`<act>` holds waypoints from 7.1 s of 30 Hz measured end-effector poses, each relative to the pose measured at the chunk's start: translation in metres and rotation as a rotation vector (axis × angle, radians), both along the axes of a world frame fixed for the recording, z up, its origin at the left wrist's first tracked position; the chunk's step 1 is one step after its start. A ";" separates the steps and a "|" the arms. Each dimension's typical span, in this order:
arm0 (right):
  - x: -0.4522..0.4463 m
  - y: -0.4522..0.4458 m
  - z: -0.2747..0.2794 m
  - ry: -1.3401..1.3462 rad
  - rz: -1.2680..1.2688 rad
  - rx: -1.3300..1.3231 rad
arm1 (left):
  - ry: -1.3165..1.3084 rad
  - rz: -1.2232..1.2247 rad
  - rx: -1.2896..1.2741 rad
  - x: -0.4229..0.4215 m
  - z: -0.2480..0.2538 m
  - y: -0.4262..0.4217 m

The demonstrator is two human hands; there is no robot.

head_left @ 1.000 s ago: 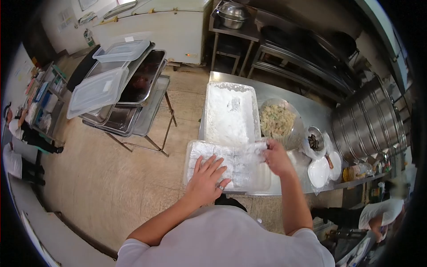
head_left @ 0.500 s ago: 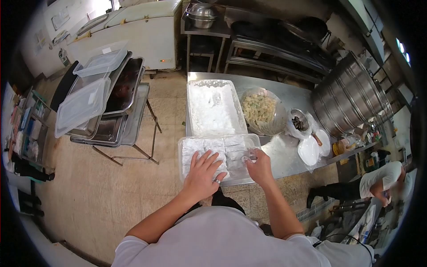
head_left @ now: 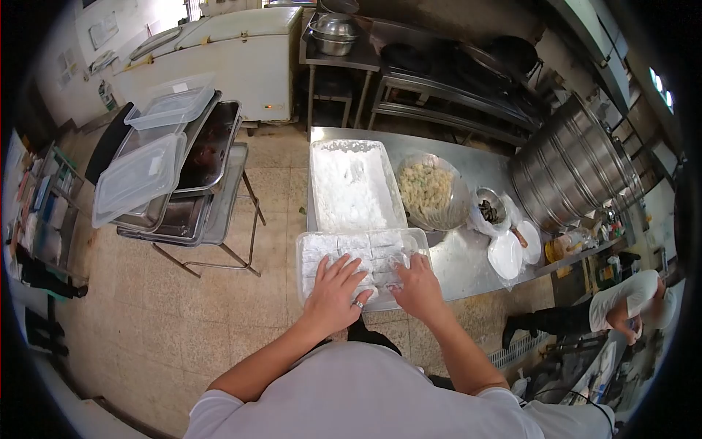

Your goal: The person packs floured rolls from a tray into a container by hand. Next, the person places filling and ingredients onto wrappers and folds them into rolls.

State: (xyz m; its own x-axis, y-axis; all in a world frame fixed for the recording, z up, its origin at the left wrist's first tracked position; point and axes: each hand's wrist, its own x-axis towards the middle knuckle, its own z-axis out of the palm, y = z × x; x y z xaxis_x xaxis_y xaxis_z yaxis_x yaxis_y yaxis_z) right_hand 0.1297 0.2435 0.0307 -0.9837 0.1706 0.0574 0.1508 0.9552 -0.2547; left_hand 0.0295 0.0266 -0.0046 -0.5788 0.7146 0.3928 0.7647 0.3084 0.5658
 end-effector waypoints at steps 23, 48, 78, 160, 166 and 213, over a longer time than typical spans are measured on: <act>-0.006 0.036 -0.022 -0.098 0.012 -0.187 | 0.107 -0.185 -0.369 0.000 0.017 0.039; -0.253 0.123 -0.089 -0.770 0.675 -0.505 | -0.102 0.223 -0.177 -0.005 0.036 0.075; -0.348 0.133 -0.144 -0.181 0.422 -0.508 | 0.039 0.637 -0.102 0.011 0.006 0.068; -0.073 0.101 0.032 0.385 -0.038 -0.501 | 0.083 -0.090 -0.359 0.066 0.012 0.058; -0.185 0.111 0.044 0.448 -0.004 -0.625 | -0.043 -0.013 -0.395 0.069 0.028 0.065; -0.314 -0.342 0.090 0.147 0.348 -0.348 | -0.764 1.073 1.258 -0.281 0.047 -0.438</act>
